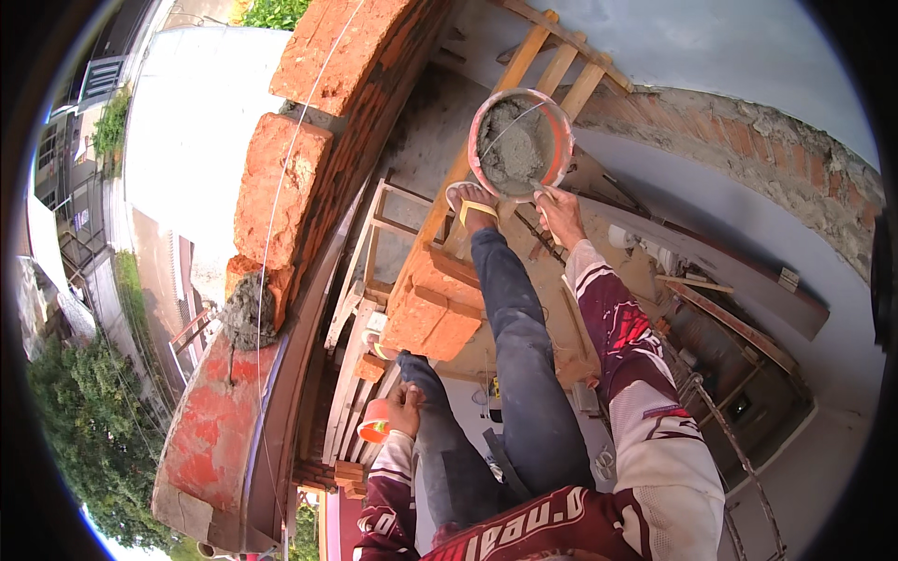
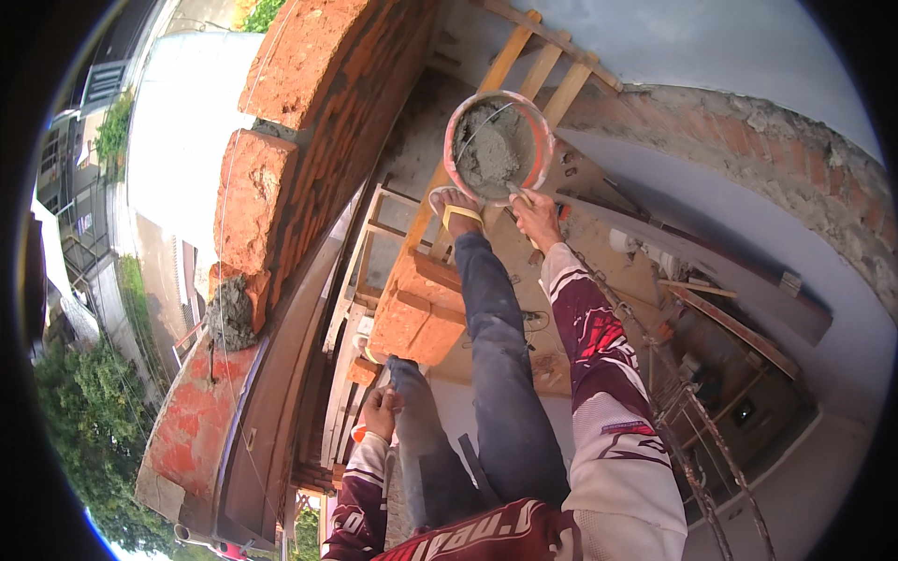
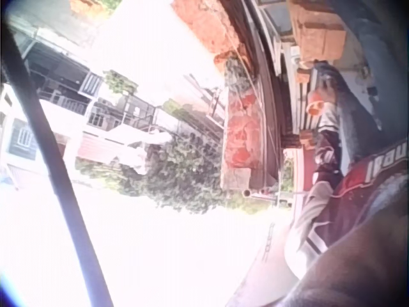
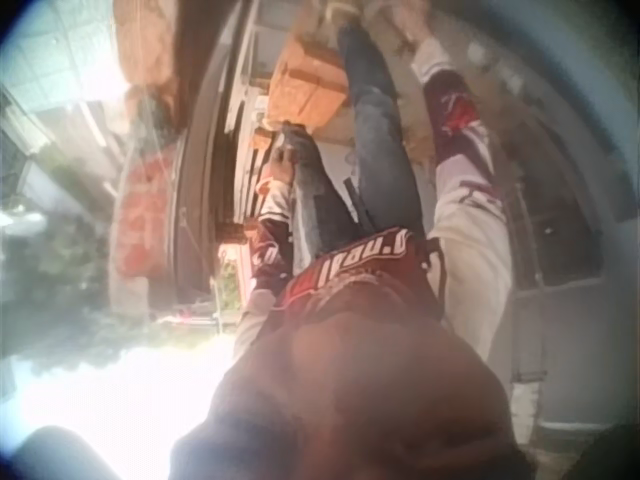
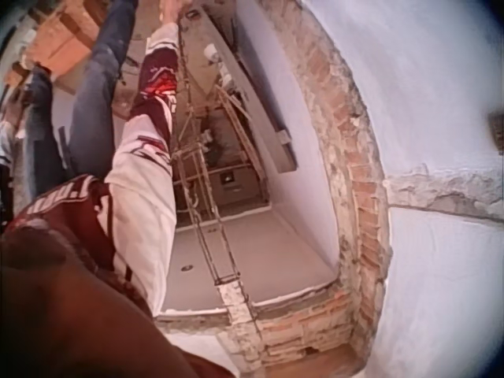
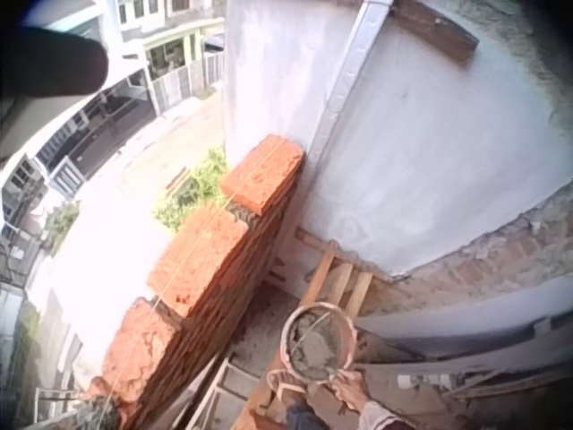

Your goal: The person lays red bricks on a partially built wall using a trowel to apply mortar. They repeatedly scoop mortar from a bucket, spread it along the wall, and place bricks in sequence.

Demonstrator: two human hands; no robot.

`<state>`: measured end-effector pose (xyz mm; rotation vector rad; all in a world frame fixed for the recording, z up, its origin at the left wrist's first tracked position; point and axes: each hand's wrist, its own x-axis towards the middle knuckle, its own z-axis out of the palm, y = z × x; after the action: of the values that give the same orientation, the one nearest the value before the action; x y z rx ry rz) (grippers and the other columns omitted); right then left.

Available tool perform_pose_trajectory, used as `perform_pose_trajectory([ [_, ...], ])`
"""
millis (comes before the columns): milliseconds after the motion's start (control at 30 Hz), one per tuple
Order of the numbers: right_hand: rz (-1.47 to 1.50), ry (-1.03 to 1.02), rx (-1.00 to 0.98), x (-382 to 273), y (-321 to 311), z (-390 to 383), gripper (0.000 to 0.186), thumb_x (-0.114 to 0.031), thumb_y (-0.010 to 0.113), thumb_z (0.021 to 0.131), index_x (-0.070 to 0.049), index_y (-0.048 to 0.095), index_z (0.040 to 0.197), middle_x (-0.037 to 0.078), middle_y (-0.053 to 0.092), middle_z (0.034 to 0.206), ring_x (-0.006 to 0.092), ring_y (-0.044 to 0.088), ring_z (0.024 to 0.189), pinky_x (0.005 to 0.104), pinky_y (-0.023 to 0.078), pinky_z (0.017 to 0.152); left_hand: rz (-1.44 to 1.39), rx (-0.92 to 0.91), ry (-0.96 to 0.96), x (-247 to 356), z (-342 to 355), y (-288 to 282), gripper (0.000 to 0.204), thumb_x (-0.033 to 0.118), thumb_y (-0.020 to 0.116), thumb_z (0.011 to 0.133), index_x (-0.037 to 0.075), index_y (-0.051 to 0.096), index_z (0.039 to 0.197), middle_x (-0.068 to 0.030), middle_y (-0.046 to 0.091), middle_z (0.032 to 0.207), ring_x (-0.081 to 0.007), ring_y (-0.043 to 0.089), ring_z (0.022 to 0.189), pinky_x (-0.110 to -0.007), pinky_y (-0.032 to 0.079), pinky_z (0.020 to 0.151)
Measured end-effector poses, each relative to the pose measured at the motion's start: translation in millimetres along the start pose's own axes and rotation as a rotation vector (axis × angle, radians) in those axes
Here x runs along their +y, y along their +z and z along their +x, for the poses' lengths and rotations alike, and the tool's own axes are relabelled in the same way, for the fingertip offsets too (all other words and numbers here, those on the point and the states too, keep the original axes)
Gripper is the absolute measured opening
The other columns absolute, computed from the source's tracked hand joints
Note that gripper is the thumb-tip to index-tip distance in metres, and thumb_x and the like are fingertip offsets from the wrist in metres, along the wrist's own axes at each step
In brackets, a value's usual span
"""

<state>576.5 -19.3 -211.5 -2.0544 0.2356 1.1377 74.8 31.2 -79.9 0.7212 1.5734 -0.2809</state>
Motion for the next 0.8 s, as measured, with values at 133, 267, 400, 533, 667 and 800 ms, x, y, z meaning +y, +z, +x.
perform_pose_trajectory([
  [133, -0.138, -0.099, -0.004, -20.7, -46.6, -30.4, 0.026, -0.023, 0.066, 0.093, -0.002, 0.068, 0.108, -0.002, 0.056, 0.071, 0.0051, 0.047, 0.051, 0.0233, 0.039, 0.045, -0.009, -0.018, 0.04, -0.6, -1.4, 8.0, 0.022, 0.021, 0.06, 0.1, 0.0, 0.061, 0.108, -0.0044, 0.068, 0.088, -0.0113, 0.064, 0.075, -0.024, 0.05, 0.064],
  [267, -0.357, -0.2, -0.027, -68.0, -82.1, -72.6, 0.035, -0.024, 0.069, 0.091, 0.001, 0.068, 0.116, -0.001, 0.058, 0.069, 0.0057, 0.05, 0.053, 0.0243, 0.042, 0.048, 0.007, 0.001, 0.06, -7.3, -10.8, 18.5, 0.023, 0.022, 0.06, 0.099, 0.0, 0.064, 0.105, -0.0039, 0.067, 0.084, -0.0119, 0.062, 0.074, -0.027, 0.05, 0.068],
  [400, -0.584, -0.272, -0.191, -141.0, -80.4, -103.3, 0.043, -0.024, 0.071, 0.088, 0.004, 0.067, 0.121, 0.003, 0.064, 0.074, 0.0094, 0.055, 0.056, 0.0266, 0.046, 0.052, 0.104, 0.054, 0.027, -14.0, -21.1, 31.8, 0.024, 0.02, 0.062, 0.095, -0.002, 0.066, 0.101, -0.0095, 0.071, 0.082, -0.0157, 0.069, 0.076, -0.03, 0.053, 0.073],
  [533, -0.829, -0.589, -0.446, -217.8, -25.7, -127.0, 0.04, -0.021, 0.071, 0.085, 0.006, 0.068, 0.114, 0.013, 0.07, 0.081, 0.016, 0.062, 0.065, 0.0319, 0.051, 0.062, 0.045, 0.091, 0.071, -20.1, -27.5, 37.1, 0.025, 0.022, 0.063, 0.094, -0.001, 0.067, 0.102, -0.0099, 0.072, 0.081, -0.017, 0.069, 0.076, -0.031, 0.053, 0.074],
  [667, -0.966, -0.929, -0.655, -274.9, 64.5, -142.5, 0.037, -0.022, 0.07, 0.082, 0.005, 0.071, 0.108, 0.022, 0.072, 0.095, 0.0304, 0.07, 0.077, 0.0375, 0.054, 0.072, 0.012, 0.079, 0.047, -25.8, -26.7, 36.3, 0.027, 0.023, 0.062, 0.094, -0.001, 0.067, 0.104, -0.0105, 0.073, 0.084, -0.0178, 0.07, 0.078, -0.032, 0.054, 0.076],
  [800, -0.97, -1.308, -0.712, -302.7, 147.5, -157.0, 0.035, -0.025, 0.068, 0.082, -0.001, 0.072, 0.107, 0.017, 0.072, 0.093, 0.0333, 0.068, 0.073, 0.0399, 0.055, 0.07, -0.077, 0.125, 0.016, -34.8, -28.1, 34.5, 0.028, 0.024, 0.062, 0.094, -0.001, 0.067, 0.105, -0.0112, 0.073, 0.085, -0.0185, 0.07, 0.078, -0.032, 0.054, 0.076],
])
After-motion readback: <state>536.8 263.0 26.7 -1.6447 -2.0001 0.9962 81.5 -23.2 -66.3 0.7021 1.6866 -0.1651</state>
